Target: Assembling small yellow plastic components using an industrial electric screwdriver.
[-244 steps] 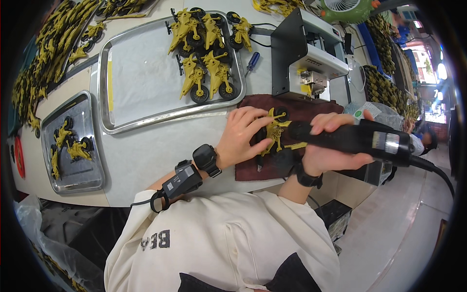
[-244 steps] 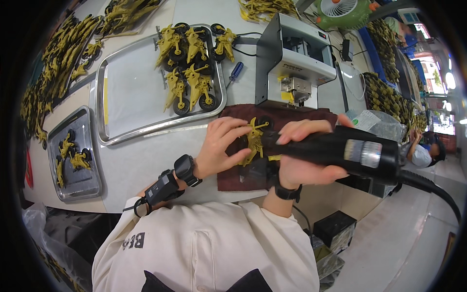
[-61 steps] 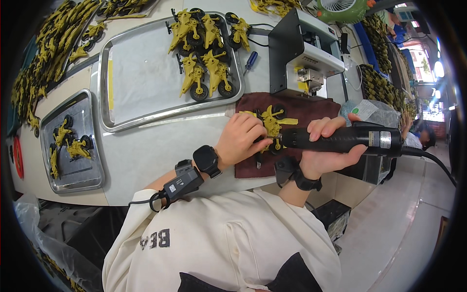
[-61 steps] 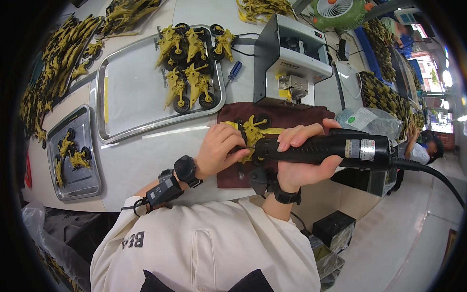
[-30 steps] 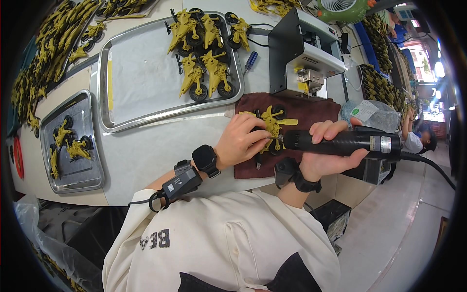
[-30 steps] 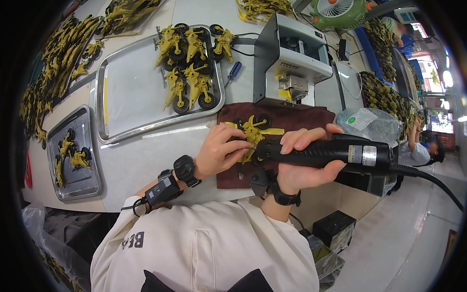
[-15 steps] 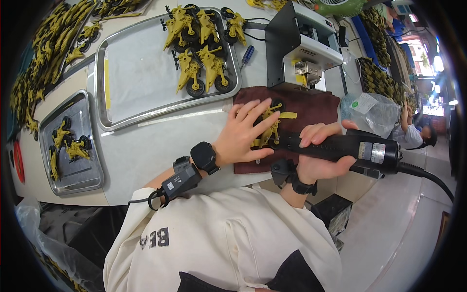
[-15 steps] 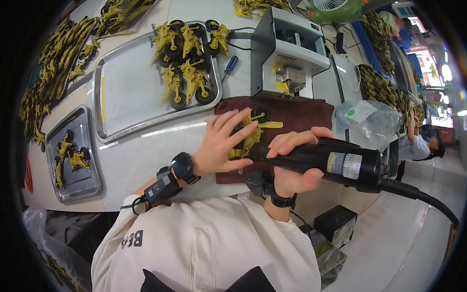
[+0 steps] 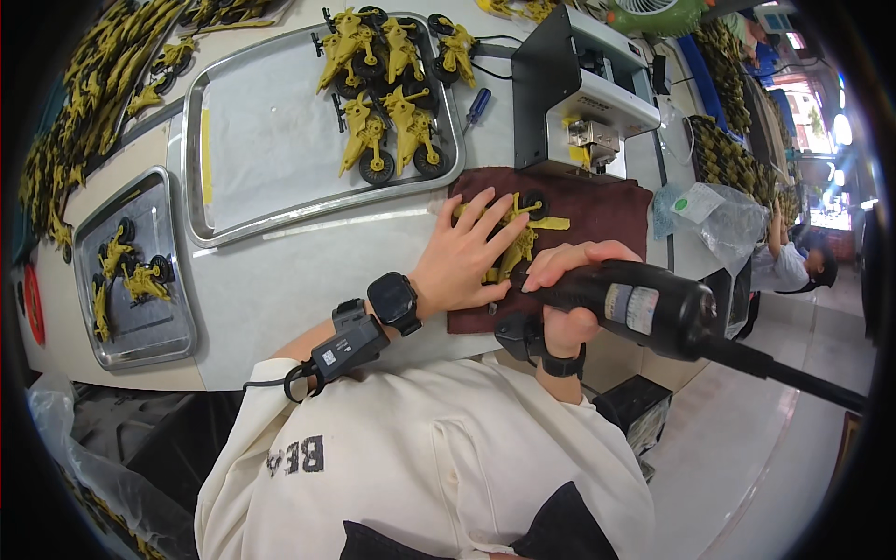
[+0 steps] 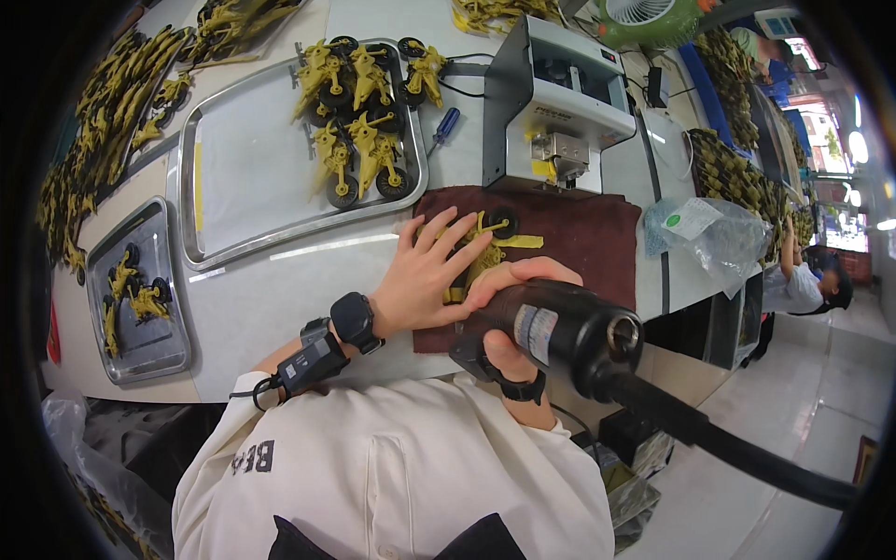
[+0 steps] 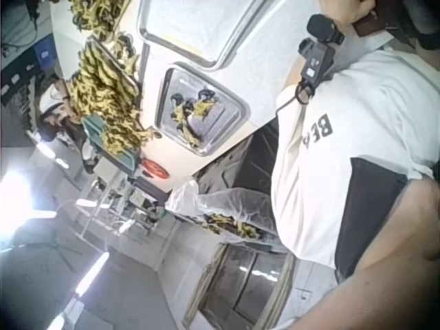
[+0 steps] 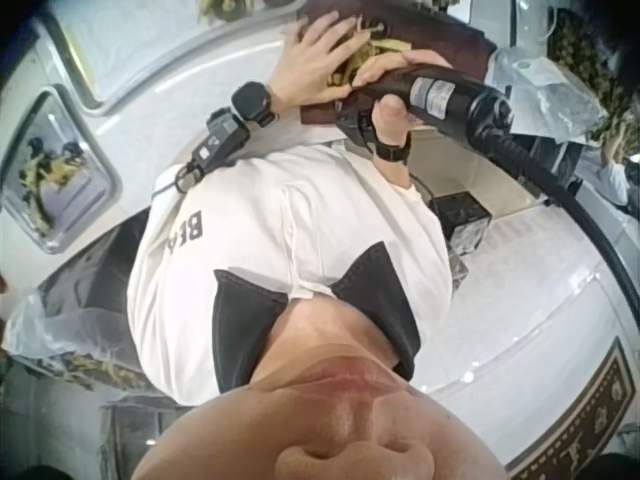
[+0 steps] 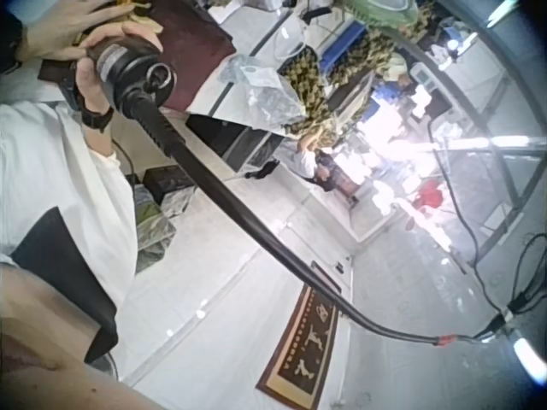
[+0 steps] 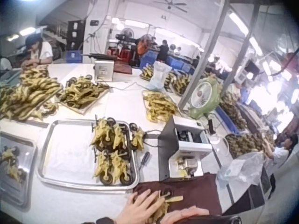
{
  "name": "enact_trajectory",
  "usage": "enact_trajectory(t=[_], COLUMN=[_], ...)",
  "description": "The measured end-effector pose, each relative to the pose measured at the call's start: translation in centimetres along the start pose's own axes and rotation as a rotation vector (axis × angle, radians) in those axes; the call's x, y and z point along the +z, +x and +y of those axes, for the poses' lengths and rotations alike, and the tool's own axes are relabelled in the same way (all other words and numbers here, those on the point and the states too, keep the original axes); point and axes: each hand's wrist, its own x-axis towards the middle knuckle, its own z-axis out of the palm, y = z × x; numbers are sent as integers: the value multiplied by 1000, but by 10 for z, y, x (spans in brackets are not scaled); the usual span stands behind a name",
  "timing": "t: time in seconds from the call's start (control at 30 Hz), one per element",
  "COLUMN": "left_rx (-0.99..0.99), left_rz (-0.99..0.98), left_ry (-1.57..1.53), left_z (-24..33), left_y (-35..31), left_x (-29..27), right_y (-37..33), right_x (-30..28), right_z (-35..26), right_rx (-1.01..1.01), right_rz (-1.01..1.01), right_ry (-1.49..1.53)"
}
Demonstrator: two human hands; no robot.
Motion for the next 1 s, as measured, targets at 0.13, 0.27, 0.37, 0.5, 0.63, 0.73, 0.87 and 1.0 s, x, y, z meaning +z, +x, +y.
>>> enact_trajectory(t=[0.13, 0.27, 0.37, 0.5, 0.63, 0.73, 0.87, 1.0], left_rx=[-3, -8, -13, -35, -25, -28, -42, -42], left_rz=[-7, -28, -10, -18, -37, -40, -20, 6], left_ry=[20, 39, 38, 18, 13, 1, -28, -55], left_z=[2, 3, 4, 2, 4, 4, 4, 4], left_y=[1, 0, 2, 2, 3, 1, 2, 3], left_x=[1, -2, -1, -2, -5, -4, -6, -1], right_y=[2, 5, 13, 87, 141, 143, 125, 76], right_x=[5, 10, 3, -8, -30, -40, -40, -35], right_z=[3, 2, 0, -26, -23, -3, -7, -10], right_rx=[46, 67, 27, -300, -449, -306, -136, -75], right_rz=[31, 10, 77, 463, 510, 471, 400, 347], right_ry=[-23, -210, -187, -363, -335, -358, -229, -248])
